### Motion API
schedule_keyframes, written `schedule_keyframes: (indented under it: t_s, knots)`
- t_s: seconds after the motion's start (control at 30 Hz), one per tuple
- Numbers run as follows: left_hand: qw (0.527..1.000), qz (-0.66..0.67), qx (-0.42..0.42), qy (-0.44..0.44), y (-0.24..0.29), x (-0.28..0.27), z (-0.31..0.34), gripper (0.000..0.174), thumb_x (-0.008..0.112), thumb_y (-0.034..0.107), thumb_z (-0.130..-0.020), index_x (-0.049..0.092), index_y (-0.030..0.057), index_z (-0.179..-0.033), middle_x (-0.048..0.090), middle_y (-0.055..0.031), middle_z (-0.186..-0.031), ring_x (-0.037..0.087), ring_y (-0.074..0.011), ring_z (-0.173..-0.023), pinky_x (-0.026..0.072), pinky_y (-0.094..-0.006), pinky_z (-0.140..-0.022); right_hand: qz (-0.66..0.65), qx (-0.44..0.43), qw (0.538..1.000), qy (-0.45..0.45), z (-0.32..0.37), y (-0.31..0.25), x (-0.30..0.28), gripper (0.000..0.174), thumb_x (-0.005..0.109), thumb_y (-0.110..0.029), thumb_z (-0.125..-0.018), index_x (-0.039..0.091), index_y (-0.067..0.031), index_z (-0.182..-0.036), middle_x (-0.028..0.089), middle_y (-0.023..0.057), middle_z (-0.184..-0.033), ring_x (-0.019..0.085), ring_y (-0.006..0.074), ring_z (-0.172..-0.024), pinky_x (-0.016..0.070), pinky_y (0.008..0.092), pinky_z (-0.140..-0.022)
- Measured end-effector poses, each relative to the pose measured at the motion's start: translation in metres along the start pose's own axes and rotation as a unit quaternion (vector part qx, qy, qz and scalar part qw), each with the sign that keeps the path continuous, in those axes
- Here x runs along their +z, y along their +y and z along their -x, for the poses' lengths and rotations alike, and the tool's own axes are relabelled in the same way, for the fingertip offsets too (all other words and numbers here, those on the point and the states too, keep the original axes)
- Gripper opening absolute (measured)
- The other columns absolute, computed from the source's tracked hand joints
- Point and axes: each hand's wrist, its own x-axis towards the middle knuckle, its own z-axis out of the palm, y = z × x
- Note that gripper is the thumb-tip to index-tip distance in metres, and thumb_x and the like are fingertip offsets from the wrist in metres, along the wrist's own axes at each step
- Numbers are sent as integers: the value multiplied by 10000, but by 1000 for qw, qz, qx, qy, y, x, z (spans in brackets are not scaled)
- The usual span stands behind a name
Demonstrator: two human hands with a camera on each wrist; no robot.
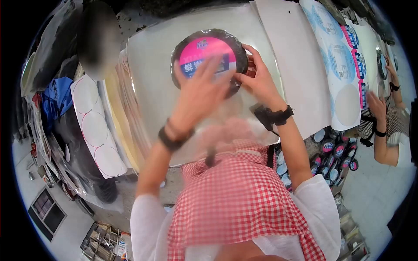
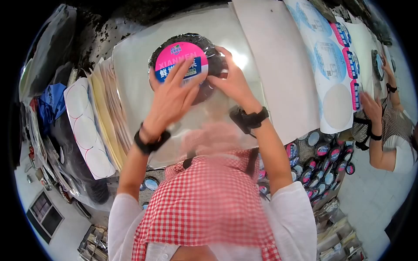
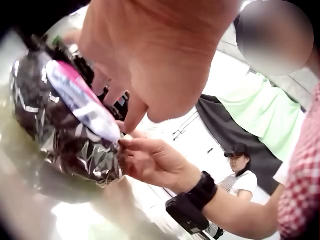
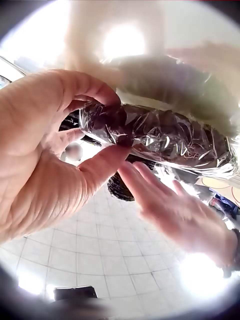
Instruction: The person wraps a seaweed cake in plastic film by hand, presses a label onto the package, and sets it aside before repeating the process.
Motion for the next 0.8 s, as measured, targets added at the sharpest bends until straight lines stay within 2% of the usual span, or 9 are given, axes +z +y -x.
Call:
schedule_keyframes:
  t_s: [0.13,0.23,0.33,0.37,0.43,0.5,0.57,0.67,0.8]
  knots:
    - [975,128,-167,71,-51,32,-26,616,581,405,-923,425,104,-1437,355,-195,-1493,297,-339,-1409,253,-556,-1096,-21,27,999,12,-16,-9,-10,783,704,-20,-781,316,-124,-1453,585,163,-1176,651,208,-937,559,309,-793]
    - [874,403,-260,76,-97,58,27,555,627,232,-928,432,18,-1402,455,-184,-1420,405,-313,-1334,338,-416,-1097,-24,-8,1000,-11,-9,-9,-4,751,715,-55,-796,333,-123,-1439,598,144,-1134,662,192,-902,549,297,-780]
    - [499,781,-324,191,-86,-7,80,479,594,133,-940,438,39,-1384,547,-102,-1318,576,-257,-1133,462,-373,-983,11,-118,988,-102,-4,-66,18,625,728,-145,-821,443,-106,-1375,623,109,-1109,658,177,-933,545,311,-778]
    - [405,844,-158,313,-91,-18,109,407,538,153,-962,467,38,-1347,590,-116,-1239,603,-260,-1088,479,-375,-958,68,-171,973,-138,-15,-89,17,575,727,-184,-831,484,-97,-1345,634,99,-1104,654,173,-949,542,315,-781]
    - [30,895,323,305,-101,-41,166,324,427,193,-1007,524,34,-1272,675,-144,-1080,657,-267,-998,511,-379,-909,196,-196,957,-89,-54,-112,12,449,703,-325,-860,605,-67,-1214,650,88,-1118,634,213,-1011,525,334,-818]
    - [126,745,612,235,-85,-121,142,622,266,139,-1032,-106,146,-1530,655,-171,-1154,700,-285,-854,556,-441,-817,424,-343,831,112,-131,-94,-6,494,698,-253,-823,555,-61,-1255,557,136,-1285,534,308,-1177,443,393,-983]
    - [209,816,476,254,-69,-136,147,700,559,177,-958,159,123,-1530,651,-111,-1136,686,-260,-914,547,-386,-781,692,-317,613,213,-198,-81,-21,649,682,-121,-785,428,-64,-1380,432,145,-1445,403,298,-1339,341,415,-1091]
    - [240,890,221,318,-65,-109,142,990,787,328,-804,137,243,-1545,609,-50,-1154,638,-182,-950,504,-376,-793,722,-373,540,219,-262,-68,-37,612,642,-69,-796,452,-76,-1378,419,110,-1473,355,257,-1387,292,394,-1135]
    - [301,931,-35,204,-50,-68,111,911,604,577,-884,111,206,-1555,547,-151,-1273,559,-253,-1132,431,-471,-942,692,-449,512,240,-285,-56,-55,474,575,-73,-855,517,-60,-1326,500,100,-1410,448,237,-1330,354,383,-1106]
